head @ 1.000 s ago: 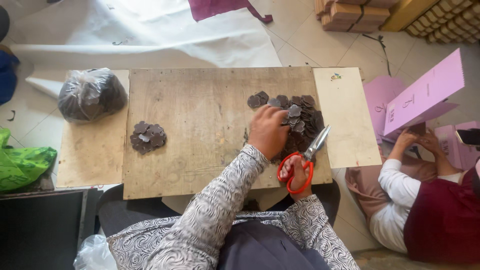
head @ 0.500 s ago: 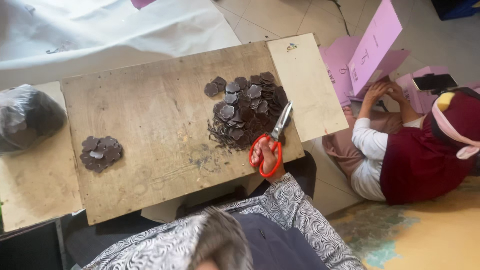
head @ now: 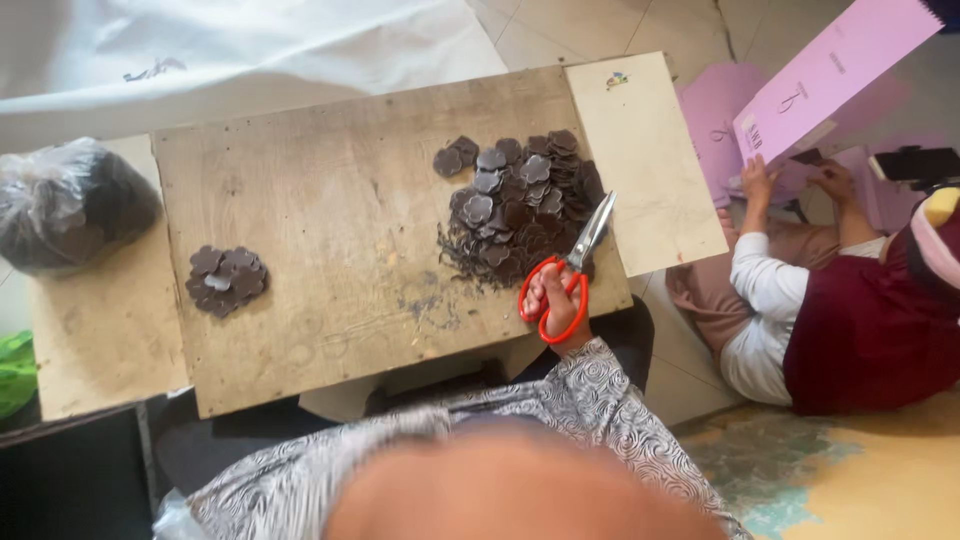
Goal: The person sits on the floor with a wooden board on their lap and uses red-handled scissors to trim the edges of dark brown flower-shaped fabric cutouts, one at a time, placing trimmed pieces in a pile and scraps aside. A coworker nearby packs pieces into pink boxes.
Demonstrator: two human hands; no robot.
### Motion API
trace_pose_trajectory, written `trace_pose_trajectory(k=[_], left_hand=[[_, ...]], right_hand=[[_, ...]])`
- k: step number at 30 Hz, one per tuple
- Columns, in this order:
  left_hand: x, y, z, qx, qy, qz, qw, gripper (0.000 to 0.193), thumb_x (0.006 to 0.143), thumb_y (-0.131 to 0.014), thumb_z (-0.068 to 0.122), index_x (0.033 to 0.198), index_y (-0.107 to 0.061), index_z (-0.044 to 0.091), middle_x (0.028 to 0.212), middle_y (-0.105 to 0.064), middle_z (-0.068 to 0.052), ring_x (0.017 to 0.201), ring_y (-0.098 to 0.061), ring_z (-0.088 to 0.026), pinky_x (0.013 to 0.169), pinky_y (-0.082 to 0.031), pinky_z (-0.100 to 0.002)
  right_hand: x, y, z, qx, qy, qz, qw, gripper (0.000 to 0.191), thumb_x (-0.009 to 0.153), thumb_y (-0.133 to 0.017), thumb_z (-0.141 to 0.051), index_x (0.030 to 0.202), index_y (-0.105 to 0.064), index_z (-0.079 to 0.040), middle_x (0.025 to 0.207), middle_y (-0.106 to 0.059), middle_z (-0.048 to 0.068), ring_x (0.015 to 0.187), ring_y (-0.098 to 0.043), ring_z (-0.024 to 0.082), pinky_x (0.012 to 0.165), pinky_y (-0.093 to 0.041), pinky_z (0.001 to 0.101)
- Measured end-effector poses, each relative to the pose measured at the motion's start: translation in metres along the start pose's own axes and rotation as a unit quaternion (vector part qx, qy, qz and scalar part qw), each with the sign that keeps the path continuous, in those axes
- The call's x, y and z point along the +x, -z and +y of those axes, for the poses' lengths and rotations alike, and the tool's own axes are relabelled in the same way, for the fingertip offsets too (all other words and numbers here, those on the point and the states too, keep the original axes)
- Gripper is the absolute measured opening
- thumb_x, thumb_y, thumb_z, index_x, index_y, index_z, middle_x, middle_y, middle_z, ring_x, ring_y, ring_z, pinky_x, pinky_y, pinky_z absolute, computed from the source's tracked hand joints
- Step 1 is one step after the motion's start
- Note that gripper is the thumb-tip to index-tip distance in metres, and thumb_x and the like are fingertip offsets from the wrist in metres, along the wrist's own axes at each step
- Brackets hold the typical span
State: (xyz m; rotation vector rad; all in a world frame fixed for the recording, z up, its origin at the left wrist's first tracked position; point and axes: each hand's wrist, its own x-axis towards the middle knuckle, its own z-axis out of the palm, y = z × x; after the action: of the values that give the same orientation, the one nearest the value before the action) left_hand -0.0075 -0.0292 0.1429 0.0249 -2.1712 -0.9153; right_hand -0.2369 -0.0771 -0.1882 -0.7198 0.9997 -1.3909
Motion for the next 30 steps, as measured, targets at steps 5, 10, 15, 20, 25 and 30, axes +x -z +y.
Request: trace_pose_trajectory(k=[5,10,15,20,25,30], left_hand=[[0.021,0.033,-0.107,0.133,0.189,0.233,0.945,0.018,0.098,-0.069,0.010,0.116,-0.070,0.009,0.112,-0.074,-0.008,0.106,-0.072,-0.026,0.093,-0.057,-0.036],[-0.052,-0.036,-0.257,0.210,0.390,0.260,0.858,0.029,0.082,-0.080,0.015,0.108,-0.071,0.004,0.104,-0.073,-0.015,0.100,-0.068,-0.034,0.088,-0.054,-0.043],[-0.088,-0.075,-0.314,0.288,0.441,0.248,0.813,0.044,0.075,-0.079,0.010,0.117,-0.068,0.003,0.117,-0.066,-0.020,0.108,-0.061,-0.041,0.090,-0.050,-0.050],[-0.079,-0.055,-0.307,0.301,0.489,0.191,0.796,0.025,0.081,-0.079,0.017,0.103,-0.071,0.008,0.122,-0.066,-0.017,0.115,-0.060,-0.039,0.097,-0.050,-0.049],[-0.083,-0.051,-0.299,0.267,0.494,0.177,0.808,0.032,0.088,-0.075,0.021,0.115,-0.065,0.008,0.114,-0.070,-0.014,0.106,-0.067,-0.036,0.091,-0.054,-0.045],[-0.085,-0.044,-0.290,0.244,0.472,0.216,0.819,0.046,0.083,-0.077,0.019,0.126,-0.063,0.009,0.115,-0.070,-0.017,0.103,-0.067,-0.038,0.088,-0.054,-0.046]], right_hand=[[-0.001,-0.005,-0.003,0.005,0.005,0.005,1.000,0.030,0.108,-0.054,-0.030,0.086,-0.048,-0.010,0.074,-0.050,0.003,0.060,-0.051,0.014,0.056,-0.045,0.0302],[0.001,-0.004,-0.001,-0.015,0.018,0.003,1.000,0.029,0.108,-0.053,-0.027,0.086,-0.048,-0.010,0.073,-0.050,0.004,0.058,-0.051,0.015,0.054,-0.045,0.0304],[0.004,0.000,0.006,0.031,0.039,-0.010,0.999,0.024,0.105,-0.054,-0.019,0.084,-0.044,-0.015,0.075,-0.051,0.004,0.059,-0.050,0.015,0.053,-0.044,0.0315],[0.010,-0.010,-0.001,0.030,0.028,0.000,0.999,0.025,0.106,-0.054,-0.020,0.084,-0.044,-0.015,0.075,-0.051,0.003,0.059,-0.050,0.015,0.053,-0.044,0.0315],[0.013,-0.017,-0.015,0.027,0.024,0.010,0.999,0.026,0.107,-0.053,-0.020,0.083,-0.044,-0.015,0.074,-0.051,0.003,0.059,-0.050,0.015,0.053,-0.044,0.0315],[0.012,-0.014,-0.020,0.035,0.040,0.014,0.998,0.027,0.108,-0.053,-0.020,0.083,-0.043,-0.016,0.074,-0.051,0.003,0.059,-0.049,0.015,0.053,-0.044,0.0315]])
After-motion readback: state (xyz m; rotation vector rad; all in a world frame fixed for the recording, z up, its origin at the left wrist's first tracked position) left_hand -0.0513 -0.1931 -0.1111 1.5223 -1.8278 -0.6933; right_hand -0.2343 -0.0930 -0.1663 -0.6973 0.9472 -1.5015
